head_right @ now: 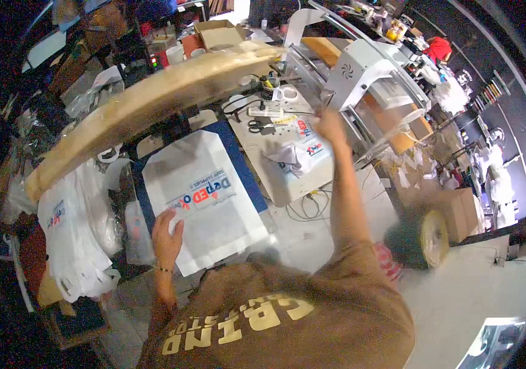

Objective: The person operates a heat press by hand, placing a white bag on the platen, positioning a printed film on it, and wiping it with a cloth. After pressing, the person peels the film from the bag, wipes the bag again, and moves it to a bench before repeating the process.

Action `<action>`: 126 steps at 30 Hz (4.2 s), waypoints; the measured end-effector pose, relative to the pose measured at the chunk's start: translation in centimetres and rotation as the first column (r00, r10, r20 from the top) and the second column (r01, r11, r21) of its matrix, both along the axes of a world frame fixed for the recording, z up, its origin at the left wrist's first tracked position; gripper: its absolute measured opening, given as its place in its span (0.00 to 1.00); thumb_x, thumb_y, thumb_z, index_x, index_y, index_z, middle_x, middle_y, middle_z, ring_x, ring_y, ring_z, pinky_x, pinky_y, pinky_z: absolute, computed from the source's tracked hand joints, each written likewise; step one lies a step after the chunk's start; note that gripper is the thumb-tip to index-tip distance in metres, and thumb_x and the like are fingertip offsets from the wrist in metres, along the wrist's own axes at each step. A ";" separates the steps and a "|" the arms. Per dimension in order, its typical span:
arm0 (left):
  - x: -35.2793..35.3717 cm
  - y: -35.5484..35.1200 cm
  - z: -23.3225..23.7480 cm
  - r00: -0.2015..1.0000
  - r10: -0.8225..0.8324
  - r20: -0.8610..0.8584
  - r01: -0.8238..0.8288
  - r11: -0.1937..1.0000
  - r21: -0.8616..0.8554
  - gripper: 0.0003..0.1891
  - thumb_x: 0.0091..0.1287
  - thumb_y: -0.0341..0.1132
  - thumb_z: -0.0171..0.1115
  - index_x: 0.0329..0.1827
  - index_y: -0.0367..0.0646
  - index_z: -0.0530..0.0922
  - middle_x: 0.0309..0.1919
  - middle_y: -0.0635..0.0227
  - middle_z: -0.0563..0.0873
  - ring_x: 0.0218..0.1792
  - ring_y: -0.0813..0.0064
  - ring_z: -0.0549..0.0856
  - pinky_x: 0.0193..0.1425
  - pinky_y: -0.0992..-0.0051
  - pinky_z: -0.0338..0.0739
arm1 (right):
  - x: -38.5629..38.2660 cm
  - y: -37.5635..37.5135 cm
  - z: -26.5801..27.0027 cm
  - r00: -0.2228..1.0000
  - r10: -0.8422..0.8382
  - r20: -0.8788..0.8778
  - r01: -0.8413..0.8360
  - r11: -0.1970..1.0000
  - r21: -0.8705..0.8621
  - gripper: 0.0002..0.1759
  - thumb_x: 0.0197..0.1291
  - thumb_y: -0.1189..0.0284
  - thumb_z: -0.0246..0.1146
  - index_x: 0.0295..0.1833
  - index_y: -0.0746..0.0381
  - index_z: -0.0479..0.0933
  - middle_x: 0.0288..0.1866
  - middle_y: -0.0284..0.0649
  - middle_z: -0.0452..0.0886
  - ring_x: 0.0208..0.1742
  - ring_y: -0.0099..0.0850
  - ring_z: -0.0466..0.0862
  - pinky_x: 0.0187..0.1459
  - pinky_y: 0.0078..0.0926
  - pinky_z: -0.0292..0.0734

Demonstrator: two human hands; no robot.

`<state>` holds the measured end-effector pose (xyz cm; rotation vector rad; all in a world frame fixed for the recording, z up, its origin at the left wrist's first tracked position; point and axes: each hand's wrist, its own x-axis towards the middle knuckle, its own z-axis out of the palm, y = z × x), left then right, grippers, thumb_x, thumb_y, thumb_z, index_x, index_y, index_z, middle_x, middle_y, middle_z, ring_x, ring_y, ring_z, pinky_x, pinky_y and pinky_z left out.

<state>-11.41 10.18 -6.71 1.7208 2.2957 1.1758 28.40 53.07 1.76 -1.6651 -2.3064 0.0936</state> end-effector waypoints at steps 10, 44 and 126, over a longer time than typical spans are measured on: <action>7.7 -0.4 2.2 0.940 -0.246 0.236 0.254 0.967 -0.006 0.07 0.65 0.26 0.72 0.45 0.37 0.85 0.41 0.56 0.89 0.45 0.54 0.89 0.50 0.63 0.83 | -1.0 1.7 -20.3 0.904 0.282 0.321 -0.182 0.933 -0.309 0.37 0.49 0.70 0.74 0.68 0.46 0.76 0.61 0.50 0.83 0.62 0.56 0.83 0.56 0.58 0.82; 3.2 11.9 -4.4 0.976 0.005 -0.220 0.015 0.996 0.086 0.16 0.57 0.28 0.67 0.49 0.38 0.83 0.51 0.57 0.85 0.52 0.50 0.81 0.64 0.55 0.76 | -13.3 -26.1 -13.1 0.807 0.335 -0.486 -0.378 0.926 0.011 0.37 0.56 0.54 0.76 0.72 0.49 0.77 0.83 0.61 0.56 0.77 0.62 0.66 0.73 0.53 0.69; -1.3 5.9 -4.0 0.983 -0.049 -0.177 0.038 0.997 -0.065 0.11 0.51 0.28 0.72 0.39 0.46 0.88 0.38 0.61 0.89 0.42 0.54 0.84 0.51 0.57 0.77 | -12.8 -22.9 -14.0 0.729 0.389 -0.564 -0.520 0.850 -0.085 0.36 0.60 0.47 0.72 0.74 0.40 0.75 0.79 0.70 0.56 0.71 0.69 0.73 0.65 0.54 0.78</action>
